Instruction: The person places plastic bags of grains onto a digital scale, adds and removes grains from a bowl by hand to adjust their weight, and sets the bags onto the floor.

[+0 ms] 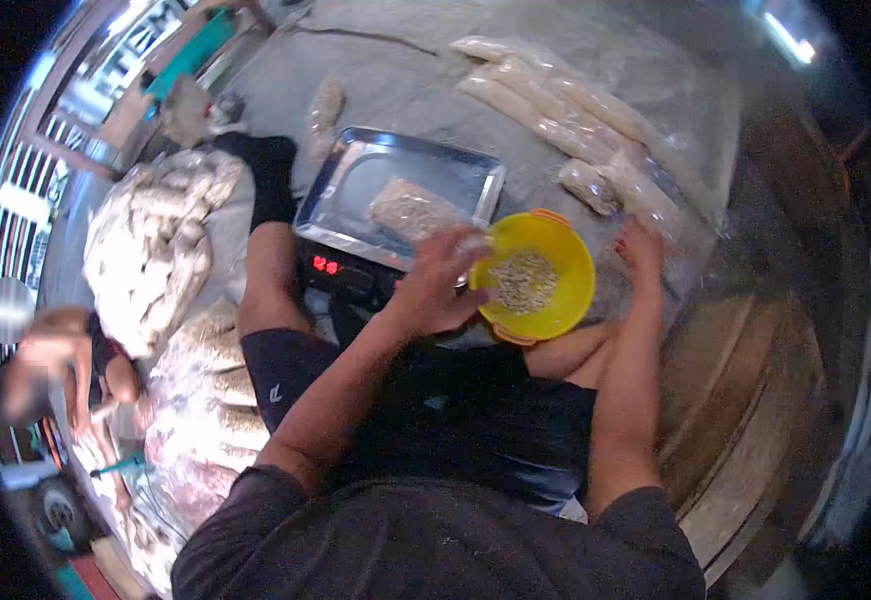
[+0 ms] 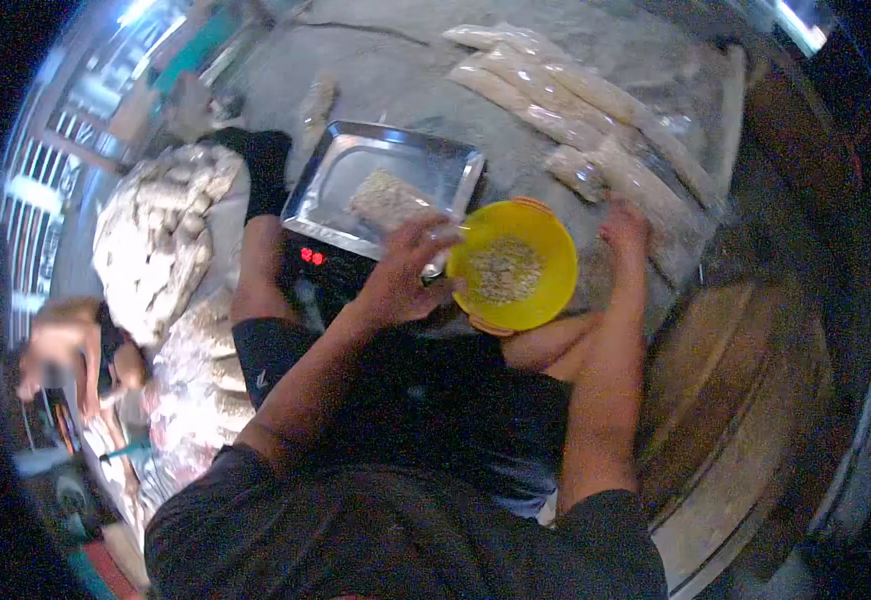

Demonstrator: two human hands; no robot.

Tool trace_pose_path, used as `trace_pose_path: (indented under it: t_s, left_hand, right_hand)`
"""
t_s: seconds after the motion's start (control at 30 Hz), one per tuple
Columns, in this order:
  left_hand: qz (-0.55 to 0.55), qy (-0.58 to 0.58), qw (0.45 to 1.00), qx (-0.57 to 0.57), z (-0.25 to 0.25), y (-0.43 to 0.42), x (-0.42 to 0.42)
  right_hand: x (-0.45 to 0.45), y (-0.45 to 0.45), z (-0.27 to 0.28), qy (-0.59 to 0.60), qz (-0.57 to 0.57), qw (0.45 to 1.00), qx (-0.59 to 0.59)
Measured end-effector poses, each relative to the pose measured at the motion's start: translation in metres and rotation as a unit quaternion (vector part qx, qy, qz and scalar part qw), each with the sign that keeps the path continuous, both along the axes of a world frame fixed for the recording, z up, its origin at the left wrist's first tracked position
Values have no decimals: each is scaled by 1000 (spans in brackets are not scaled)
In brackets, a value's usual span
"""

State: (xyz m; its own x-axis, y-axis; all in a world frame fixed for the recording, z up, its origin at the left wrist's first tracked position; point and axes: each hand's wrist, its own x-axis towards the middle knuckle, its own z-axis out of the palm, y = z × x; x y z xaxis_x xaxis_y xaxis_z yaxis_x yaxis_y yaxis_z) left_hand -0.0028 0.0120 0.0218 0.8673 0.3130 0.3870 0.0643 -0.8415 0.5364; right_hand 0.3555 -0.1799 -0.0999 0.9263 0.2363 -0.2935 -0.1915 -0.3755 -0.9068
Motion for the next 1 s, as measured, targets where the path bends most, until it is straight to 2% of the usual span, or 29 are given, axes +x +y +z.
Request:
trace_pose_path:
  t_s: [0.03, 0.07, 0.17, 0.2, 0.3, 0.4, 0.5, 0.53, 0.57, 0.6, 0.67, 0.7, 0.77, 0.8, 0.9, 1.0]
  left_hand:
    - [-67, 5, 994, -84, -1, 1, -7]
    - [-39, 60, 955, -289, 6, -7, -15]
    - [-46, -25, 993, -106, 1, -10, -23]
    - [-68, -77, 991, -80, 3, -7, -21]
    - [-30, -98, 994, -43, -5, -3, -30]
    - [-15, -91, 994, -60, -20, -7, -43]
    - [-71, 19, 994, -77, -43, -13, -53]
    - [-51, -21, 996, -70, -41, -18, -52]
    - [-30, -61, 996, -60, -38, -21, -48]
    - [-4, -104, 994, -47, -31, -22, -43]
    - [63, -114, 991, 42, -10, -8, -26]
    - [104, -111, 985, 83, -4, 0, -21]
    - [103, -103, 978, 147, -19, 20, -8]
    - [99, -97, 974, 181, -25, 30, -2]
    - [-5, 3, 989, 148, -27, 55, 0]
    - [19, 8, 999, 42, -39, 76, -8]
  right_hand:
    - [17, -6, -21, 183, -78, 968, 150]
    - [30, -9, -37, 205, -70, 962, 164]
    - [44, 3, -58, 202, -63, 961, 177]
    - [45, 6, -64, 190, -67, 963, 178]
    - [73, 4, -120, 229, -43, 967, 100]
    - [23, 5, -61, 147, -15, 989, 27]
    - [-38, 7, 7, 148, -72, 986, 24]
    - [-39, 1, 2, 183, -110, 970, 117]
    - [-20, -15, -15, 42, -9, 998, 52]
    - [-18, -16, -2, -3, 4, 996, 84]
    - [-40, -11, 59, -65, 7, 989, 133]
    - [-57, -7, 90, -101, 15, 987, 125]
    - [-99, 3, 154, -214, 17, 976, 31]
    - [-106, 1, 166, -228, 30, 972, 46]
    - [-139, 13, 205, -227, 67, 967, 95]
    - [-178, 41, 227, -199, 125, 958, 164]
